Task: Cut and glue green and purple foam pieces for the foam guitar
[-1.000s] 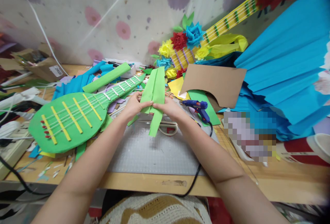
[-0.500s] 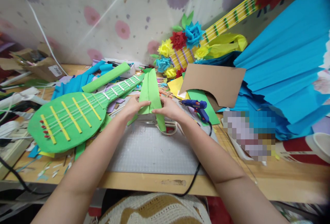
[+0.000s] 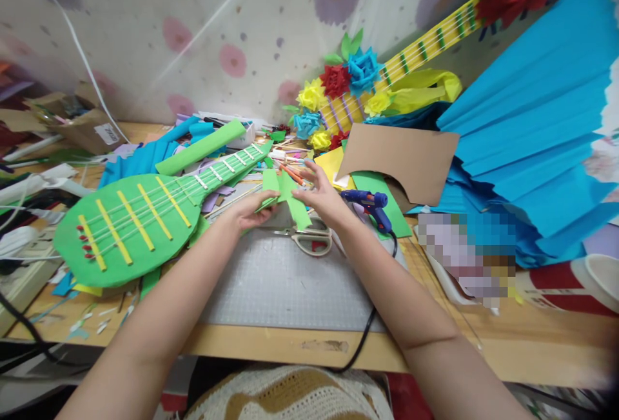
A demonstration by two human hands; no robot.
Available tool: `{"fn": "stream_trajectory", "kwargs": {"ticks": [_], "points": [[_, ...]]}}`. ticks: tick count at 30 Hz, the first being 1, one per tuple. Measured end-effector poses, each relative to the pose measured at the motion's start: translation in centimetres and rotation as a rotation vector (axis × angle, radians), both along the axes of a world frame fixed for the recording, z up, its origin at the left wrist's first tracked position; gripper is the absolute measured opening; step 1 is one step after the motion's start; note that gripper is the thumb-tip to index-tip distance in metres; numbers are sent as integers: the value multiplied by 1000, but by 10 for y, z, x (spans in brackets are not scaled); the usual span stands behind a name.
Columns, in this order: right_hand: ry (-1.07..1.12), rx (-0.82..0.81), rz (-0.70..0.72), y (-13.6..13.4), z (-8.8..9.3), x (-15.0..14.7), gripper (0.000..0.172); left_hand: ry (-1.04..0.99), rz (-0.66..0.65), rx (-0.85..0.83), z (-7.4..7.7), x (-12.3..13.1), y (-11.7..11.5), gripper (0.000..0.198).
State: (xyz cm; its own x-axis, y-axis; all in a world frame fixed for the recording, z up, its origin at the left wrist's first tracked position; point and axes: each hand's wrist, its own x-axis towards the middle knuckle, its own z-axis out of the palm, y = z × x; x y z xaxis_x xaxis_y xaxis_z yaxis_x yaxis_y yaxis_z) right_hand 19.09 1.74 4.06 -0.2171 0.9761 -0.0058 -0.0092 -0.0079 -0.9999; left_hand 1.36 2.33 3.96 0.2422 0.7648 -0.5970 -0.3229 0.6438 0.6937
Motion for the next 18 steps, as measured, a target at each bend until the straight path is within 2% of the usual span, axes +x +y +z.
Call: {"fn": "stream_trajectory", "kwargs": {"ticks": [3,6,8,10,12,18], "points": [[-22,273,109,1,6,5,51,-415,-62,-196,2,-5,-2,25],[-332,614,206,4,18,4,43,-662,-98,-341,5,-4,-8,28],[-540,746,260,8,30,0,44,-720,-94,-394,6,-1,-11,26],[-670,761,324,13,41,-4,47,-753,-106,-417,6,1,-13,25],[-744,702,418,20,50,-8,50,-785,-141,-429,3,1,-14,28],[-774,496,821,42,59,-17,72,-778,-208,-428,-9,-5,-14,33]]}}
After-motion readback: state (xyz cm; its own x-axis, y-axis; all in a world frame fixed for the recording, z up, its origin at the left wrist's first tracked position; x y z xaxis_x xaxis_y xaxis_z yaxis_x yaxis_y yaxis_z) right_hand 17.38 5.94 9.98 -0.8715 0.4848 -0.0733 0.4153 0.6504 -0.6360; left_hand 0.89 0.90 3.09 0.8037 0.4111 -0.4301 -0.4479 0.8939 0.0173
